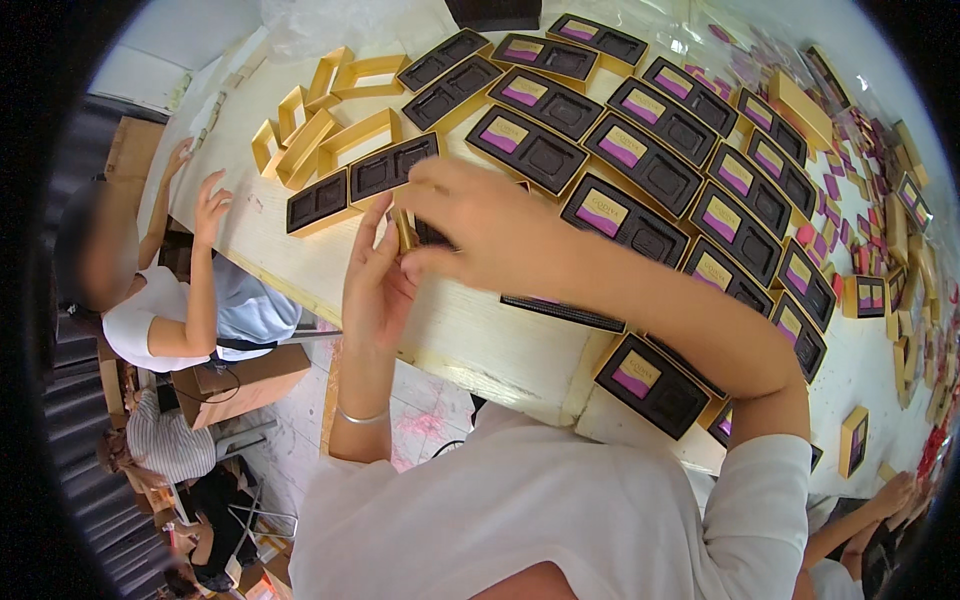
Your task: The person places small purple and pink rectangular inserts into black plastic trays arranged on a table. The person repeatedly picks up inserts and places them into the trays, then moves completed trays aside.
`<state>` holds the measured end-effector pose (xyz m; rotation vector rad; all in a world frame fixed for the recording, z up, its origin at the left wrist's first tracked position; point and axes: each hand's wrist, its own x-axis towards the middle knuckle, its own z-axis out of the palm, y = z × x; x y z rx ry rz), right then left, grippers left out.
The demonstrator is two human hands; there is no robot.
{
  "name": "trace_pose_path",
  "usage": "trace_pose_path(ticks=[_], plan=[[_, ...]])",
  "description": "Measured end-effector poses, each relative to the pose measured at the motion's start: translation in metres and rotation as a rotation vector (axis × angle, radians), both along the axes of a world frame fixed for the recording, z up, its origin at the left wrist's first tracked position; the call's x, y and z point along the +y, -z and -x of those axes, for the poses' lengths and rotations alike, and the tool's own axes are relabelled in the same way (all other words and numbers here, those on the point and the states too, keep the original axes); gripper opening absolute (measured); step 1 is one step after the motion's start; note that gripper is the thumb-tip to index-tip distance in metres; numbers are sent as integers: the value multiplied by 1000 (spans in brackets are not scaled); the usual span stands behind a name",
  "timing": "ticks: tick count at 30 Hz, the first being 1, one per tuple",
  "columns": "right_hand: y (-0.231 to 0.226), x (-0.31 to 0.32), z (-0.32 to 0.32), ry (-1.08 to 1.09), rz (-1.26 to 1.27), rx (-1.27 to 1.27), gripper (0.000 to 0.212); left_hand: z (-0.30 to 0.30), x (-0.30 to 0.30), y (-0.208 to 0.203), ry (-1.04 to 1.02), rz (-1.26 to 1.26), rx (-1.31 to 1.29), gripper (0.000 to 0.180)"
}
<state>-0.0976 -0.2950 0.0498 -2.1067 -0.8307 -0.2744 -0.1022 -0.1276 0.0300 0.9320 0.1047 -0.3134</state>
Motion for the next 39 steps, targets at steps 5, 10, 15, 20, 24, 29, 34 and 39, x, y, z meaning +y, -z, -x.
trace_pose_path(ticks=[5,10,15,20,24,29,34,39], plan=[[14,11,11,104,280,-209,33,15,-6,11,2,-185,-23,36],[28,-14,-5,-74,292,-72,25,7,13,11,-42,-1064,-587,43],[44,-8,-12,-64,378,-232,18,-9,17,35,191,-1087,-766,43],[43,0,-17,92,379,-133,11,-17,23,42,232,-1021,-702,46],[46,12,-21,146,195,123,11,-18,22,44,241,-1034,-718,50],[38,33,-32,201,287,307,9,-16,14,40,230,-1006,-776,53],[12,-20,-35,217,112,148,13,-26,13,29,107,-1154,-826,47],[-32,-222,50,784,202,6,22,-13,6,-2,33,-1111,-861,30]])
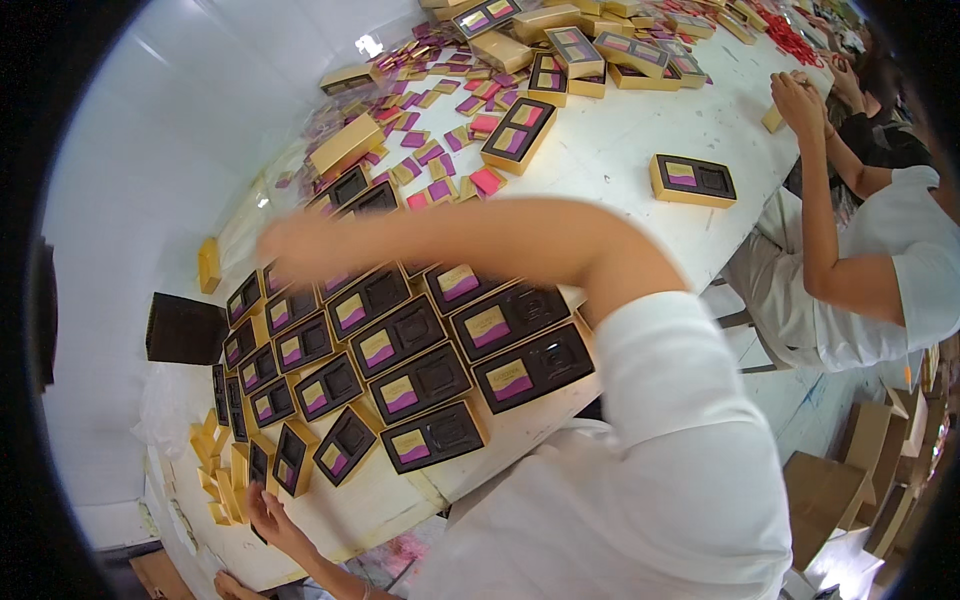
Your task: The person places small purple and pink rectangular inserts into black plastic trays arranged on a table. The person repeatedly picks up inserts and places them into the trays, then moves completed trays aside.
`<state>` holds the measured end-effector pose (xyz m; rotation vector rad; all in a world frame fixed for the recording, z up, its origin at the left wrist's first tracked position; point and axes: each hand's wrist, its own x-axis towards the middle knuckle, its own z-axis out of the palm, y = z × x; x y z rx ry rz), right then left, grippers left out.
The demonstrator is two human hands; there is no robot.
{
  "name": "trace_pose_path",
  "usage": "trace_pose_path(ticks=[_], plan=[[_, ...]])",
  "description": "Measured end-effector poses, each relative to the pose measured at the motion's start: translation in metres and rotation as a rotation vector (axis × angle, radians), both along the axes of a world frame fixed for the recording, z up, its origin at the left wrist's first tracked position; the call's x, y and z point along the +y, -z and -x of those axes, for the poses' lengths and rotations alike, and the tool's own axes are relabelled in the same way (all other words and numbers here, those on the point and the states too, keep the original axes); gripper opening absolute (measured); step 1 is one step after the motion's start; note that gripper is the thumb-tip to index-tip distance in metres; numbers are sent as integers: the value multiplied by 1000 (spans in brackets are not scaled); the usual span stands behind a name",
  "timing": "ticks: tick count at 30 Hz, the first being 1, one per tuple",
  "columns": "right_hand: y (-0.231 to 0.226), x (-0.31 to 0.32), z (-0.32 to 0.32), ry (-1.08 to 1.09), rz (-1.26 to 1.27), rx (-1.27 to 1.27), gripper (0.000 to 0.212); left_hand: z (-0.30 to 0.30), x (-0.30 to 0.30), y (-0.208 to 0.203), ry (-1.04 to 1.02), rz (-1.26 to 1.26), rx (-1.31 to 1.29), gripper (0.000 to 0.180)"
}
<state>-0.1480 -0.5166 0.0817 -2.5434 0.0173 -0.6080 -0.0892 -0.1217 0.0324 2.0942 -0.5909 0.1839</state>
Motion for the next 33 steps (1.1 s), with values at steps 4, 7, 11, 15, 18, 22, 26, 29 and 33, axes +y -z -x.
trace_pose_path(ticks=[4,7,11,15,18,22,26,29,33], plan=[[47,-126,111,438,266,139,59,21,-85,-28,342,-37,-47,24],[98,-182,194,539,457,212,58,45,-193,-58,682,-147,-142,27],[65,-183,224,353,299,428,48,69,-308,-62,1034,-247,-265,37],[54,-187,208,433,224,205,39,109,-419,-27,1104,-498,-530,45],[70,-199,173,431,237,122,35,123,-456,-6,1079,-773,-652,42],[74,-207,146,431,25,263,35,105,-466,8,1085,-714,-601,29],[54,-216,152,342,-549,50,27,44,-441,-24,978,-178,585,24],[26,-177,153,41,-1392,-92,29,21,-402,-36,953,171,1205,25],[29,-131,138,30,-1431,-5,30,40,-385,-35,924,180,1157,31]])
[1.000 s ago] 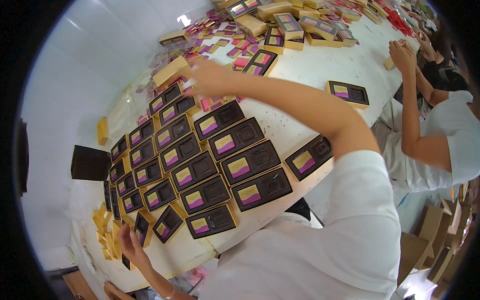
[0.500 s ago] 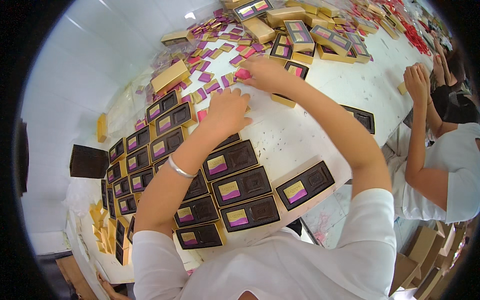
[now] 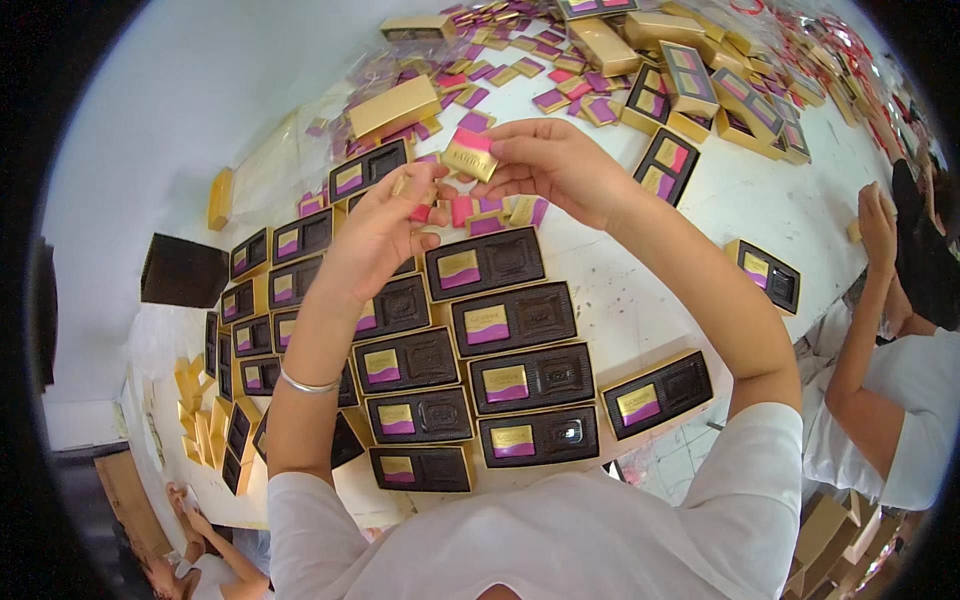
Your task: The person places small purple and pink rectangular inserts into black plastic trays arranged on a table. The person repeatedly picks up inserts and places them into the trays, then moves completed trays aside.
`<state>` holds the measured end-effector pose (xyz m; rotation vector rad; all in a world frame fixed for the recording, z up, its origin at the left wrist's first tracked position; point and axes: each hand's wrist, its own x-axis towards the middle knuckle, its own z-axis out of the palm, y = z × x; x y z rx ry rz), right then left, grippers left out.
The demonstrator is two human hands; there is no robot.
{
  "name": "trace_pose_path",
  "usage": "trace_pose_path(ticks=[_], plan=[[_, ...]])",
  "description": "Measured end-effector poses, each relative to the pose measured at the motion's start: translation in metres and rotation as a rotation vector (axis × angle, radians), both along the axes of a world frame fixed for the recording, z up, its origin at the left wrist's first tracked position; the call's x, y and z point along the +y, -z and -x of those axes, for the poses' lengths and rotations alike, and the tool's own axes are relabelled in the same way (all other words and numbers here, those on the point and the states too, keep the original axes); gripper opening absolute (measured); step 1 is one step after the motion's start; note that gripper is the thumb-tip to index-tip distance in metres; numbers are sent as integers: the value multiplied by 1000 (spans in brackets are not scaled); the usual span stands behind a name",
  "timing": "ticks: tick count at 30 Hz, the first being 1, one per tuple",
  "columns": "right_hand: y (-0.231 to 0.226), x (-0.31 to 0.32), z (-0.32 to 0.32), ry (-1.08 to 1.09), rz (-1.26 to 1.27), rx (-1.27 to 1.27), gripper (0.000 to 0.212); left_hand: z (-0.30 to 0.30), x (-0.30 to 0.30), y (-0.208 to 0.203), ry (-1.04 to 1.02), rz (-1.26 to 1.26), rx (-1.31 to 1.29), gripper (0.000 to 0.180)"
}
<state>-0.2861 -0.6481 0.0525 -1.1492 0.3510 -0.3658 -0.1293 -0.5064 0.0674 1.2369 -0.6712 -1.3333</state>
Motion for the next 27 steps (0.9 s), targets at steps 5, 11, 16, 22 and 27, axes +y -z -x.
trace_pose_path(ticks=[5,11,16,22,27], plan=[[-9,36,-10,8,435,22,27,-18,16,7,91,-6,-165,19],[-15,62,-7,-57,1524,-341,31,-46,36,7,530,-70,239,14],[-9,45,-51,181,1509,-224,18,-66,43,0,93,-79,-263,33],[38,4,-150,14,1917,-78,16,-91,52,9,-112,-40,-349,30],[52,-7,-170,-52,1341,162,14,-91,65,3,-140,39,-142,36]])
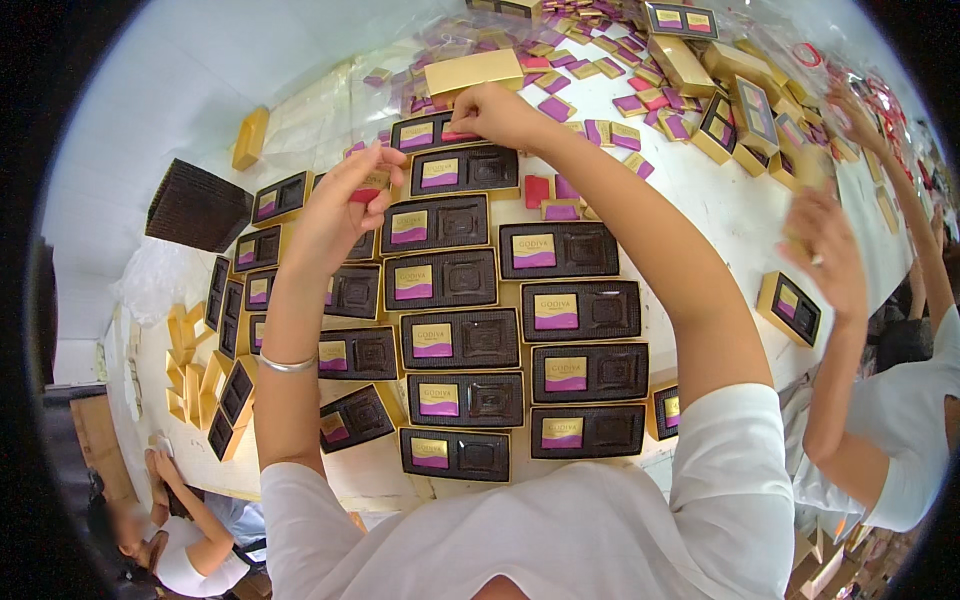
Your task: The person places small purple and pink rectangular inserts into black plastic trays arranged on a table. The person repeatedly picks up inserts and places them into the trays, then moves completed trays aside.
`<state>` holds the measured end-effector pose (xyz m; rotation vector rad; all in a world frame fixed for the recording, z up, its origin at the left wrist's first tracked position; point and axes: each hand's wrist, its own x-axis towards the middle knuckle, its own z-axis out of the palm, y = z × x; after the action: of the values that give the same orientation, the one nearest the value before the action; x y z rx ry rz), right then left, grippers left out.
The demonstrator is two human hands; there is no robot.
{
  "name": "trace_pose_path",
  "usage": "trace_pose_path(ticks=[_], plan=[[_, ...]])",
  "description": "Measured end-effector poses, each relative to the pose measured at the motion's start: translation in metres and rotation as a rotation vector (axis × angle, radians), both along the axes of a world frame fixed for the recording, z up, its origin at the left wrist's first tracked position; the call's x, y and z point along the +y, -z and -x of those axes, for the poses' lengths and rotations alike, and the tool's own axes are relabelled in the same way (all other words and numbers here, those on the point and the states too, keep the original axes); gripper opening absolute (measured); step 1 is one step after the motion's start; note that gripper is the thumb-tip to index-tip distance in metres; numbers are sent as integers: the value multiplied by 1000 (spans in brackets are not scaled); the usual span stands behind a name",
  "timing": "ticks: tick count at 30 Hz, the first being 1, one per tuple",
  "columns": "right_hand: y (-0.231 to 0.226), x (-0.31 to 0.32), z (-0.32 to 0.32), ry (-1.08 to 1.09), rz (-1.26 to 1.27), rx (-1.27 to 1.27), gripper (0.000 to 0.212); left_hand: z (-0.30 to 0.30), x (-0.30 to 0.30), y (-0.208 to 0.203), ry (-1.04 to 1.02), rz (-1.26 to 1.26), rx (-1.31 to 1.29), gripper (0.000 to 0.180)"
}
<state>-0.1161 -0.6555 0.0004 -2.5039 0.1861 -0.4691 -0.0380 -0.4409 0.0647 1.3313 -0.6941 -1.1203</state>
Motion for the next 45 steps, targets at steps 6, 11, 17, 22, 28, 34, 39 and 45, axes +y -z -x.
trace_pose_path(ticks=[6,11,17,22,28,34,39,45], plan=[[2,1,2,122,-49,-26,15,1,-7,6,51,118,364,52],[-59,50,57,-137,-154,-336,24,24,-8,-1,19,96,429,60],[-56,69,83,-107,-115,-292,25,46,-26,11,-66,112,476,54],[-32,33,92,-102,-32,85,18,20,-22,26,38,85,-966,52],[4,26,70,-13,-75,-106,13,27,-13,49,232,-141,-1528,55],[1,18,60,-72,-312,-34,6,33,-17,45,226,-164,-1539,63],[-19,5,109,130,-49,70,18,32,-14,45,141,-104,-1546,55],[-10,37,107,167,466,271,27,56,-30,35,75,69,-1545,47]])
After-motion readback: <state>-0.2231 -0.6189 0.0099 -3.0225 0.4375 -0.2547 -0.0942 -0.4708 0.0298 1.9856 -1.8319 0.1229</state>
